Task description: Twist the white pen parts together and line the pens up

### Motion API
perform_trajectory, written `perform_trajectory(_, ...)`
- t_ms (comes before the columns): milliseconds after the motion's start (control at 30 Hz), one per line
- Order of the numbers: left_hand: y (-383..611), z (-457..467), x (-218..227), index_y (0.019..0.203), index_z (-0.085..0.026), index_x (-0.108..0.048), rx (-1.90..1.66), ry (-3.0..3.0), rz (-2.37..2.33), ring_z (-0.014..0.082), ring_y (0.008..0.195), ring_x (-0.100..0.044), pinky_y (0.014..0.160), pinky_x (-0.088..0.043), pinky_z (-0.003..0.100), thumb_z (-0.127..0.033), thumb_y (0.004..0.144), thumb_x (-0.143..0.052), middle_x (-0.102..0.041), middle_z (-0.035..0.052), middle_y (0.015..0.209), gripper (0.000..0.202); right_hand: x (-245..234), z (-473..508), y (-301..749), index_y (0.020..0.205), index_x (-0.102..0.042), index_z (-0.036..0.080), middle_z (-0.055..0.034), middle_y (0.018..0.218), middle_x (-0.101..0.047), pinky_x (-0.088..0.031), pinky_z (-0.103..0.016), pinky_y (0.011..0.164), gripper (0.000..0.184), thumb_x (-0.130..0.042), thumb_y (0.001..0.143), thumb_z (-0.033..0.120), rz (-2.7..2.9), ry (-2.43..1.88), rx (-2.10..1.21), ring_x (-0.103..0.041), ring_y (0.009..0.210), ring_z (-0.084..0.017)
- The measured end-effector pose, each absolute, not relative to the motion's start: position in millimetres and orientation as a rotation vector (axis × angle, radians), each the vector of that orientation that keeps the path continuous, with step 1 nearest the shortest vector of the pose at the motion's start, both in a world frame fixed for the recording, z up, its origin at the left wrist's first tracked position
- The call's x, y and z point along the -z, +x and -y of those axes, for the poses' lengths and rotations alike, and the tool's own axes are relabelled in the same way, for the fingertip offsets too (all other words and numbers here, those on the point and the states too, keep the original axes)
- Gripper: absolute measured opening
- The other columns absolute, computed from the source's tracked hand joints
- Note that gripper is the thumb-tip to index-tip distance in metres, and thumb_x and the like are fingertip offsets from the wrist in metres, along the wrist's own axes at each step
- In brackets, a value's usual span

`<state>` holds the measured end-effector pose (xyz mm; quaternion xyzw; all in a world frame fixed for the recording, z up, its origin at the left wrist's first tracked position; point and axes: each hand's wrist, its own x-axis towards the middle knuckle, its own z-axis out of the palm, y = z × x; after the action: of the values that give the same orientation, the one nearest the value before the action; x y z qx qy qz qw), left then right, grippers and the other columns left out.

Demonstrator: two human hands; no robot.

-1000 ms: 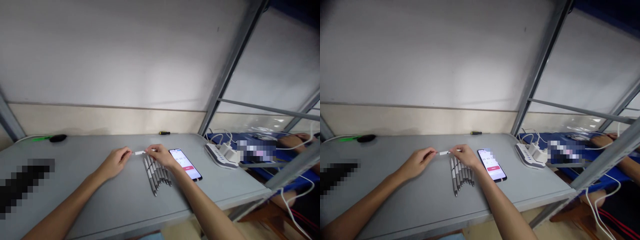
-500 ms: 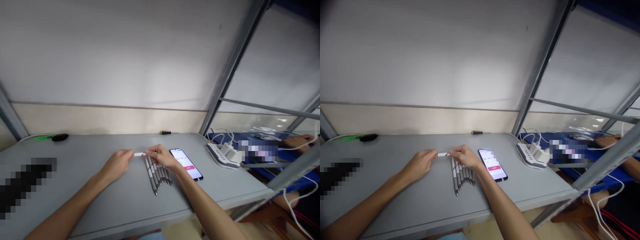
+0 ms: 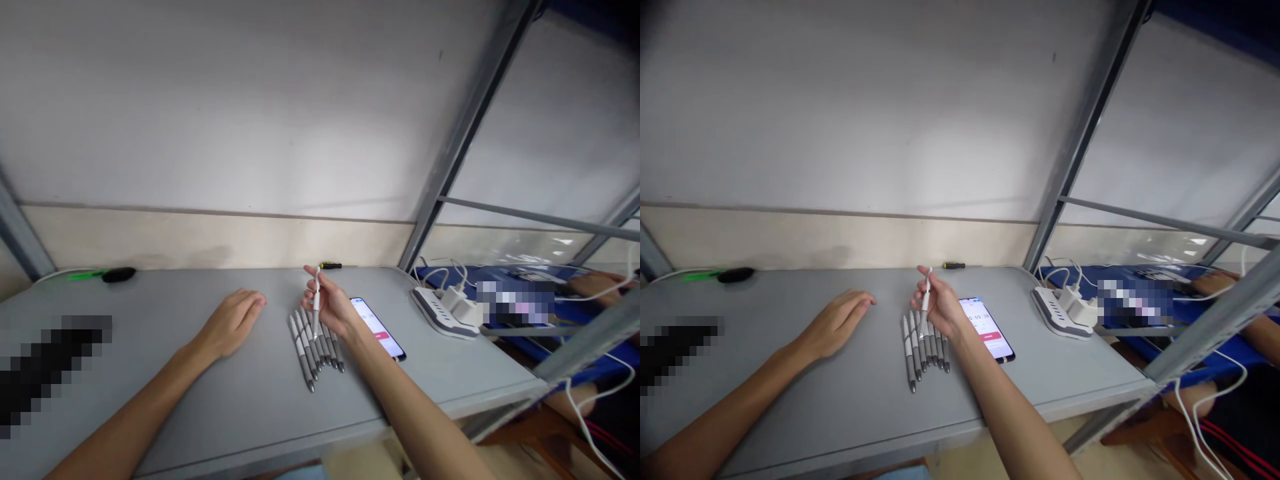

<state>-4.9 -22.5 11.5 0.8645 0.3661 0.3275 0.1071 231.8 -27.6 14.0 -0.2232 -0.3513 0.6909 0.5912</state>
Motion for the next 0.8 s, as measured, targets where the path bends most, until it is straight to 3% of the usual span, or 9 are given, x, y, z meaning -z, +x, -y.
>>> perform_trajectory(100, -3.8, 23.2, -10.4, 0.094, -0.021, -0.062, -0.956, 2.542, -1.077, 0.0195, 0.086, -0.057, 0.082, -0.042, 0.034, -0.037, 0.096, -0.027, -0.064, 0.0038, 0.087, 0.038, -13.1, 24.5, 238.6, 0.102, -0.056, 0.02, 0.0084, 0.056, -0.036, -0.024, -0.016, 0.035, 0.025, -0.062, 0.083, 0.035, 0.735, -0.444, -1.667, -0.028, 0.041, -0.006)
perform_trajectory(200, -3.0, 24.9, -10.9, 0.093, -0.022, -0.063, -0.944, 2.534, -1.084, 0.0195, 0.082, -0.057, 0.079, -0.043, 0.033, -0.038, 0.095, -0.028, -0.064, 0.0035, 0.082, 0.039, -13.8, 24.1, 244.7, 0.069, -0.046, 0.02, 0.0091, 0.049, -0.023, -0.013, -0.017, 0.033, 0.032, -0.057, 0.082, 0.046, 0.718, -0.466, -1.701, -0.013, 0.039, -0.006)
perform_trajectory(333, -2.9, 25.7, -11.7, 0.089, -0.022, -0.063, -0.926, 2.523, -1.091, 0.0195, 0.077, -0.057, 0.076, -0.043, 0.033, -0.04, 0.095, -0.028, -0.063, 0.0032, 0.077, 0.04, -15.5, 26.0, 247.8, 0.055, -0.024, 0.021, 0.0084, 0.044, -0.016, -0.009, -0.019, 0.033, 0.045, -0.05, 0.081, 0.046, 0.718, -0.494, -1.728, -0.008, 0.04, -0.007)
perform_trajectory(800, -1.6, 25.4, -10.4, 0.082, -0.022, -0.061, -0.867, 2.491, -1.081, 0.0195, 0.074, -0.057, 0.074, -0.042, 0.032, -0.042, 0.094, -0.031, -0.063, 0.0036, 0.075, 0.038, -15.0, 24.4, 252.9, 0.056, -0.024, 0.021, 0.0084, 0.045, -0.015, -0.008, -0.019, 0.034, 0.042, -0.051, 0.08, 0.042, 0.658, -0.455, -1.665, -0.008, 0.041, -0.007)
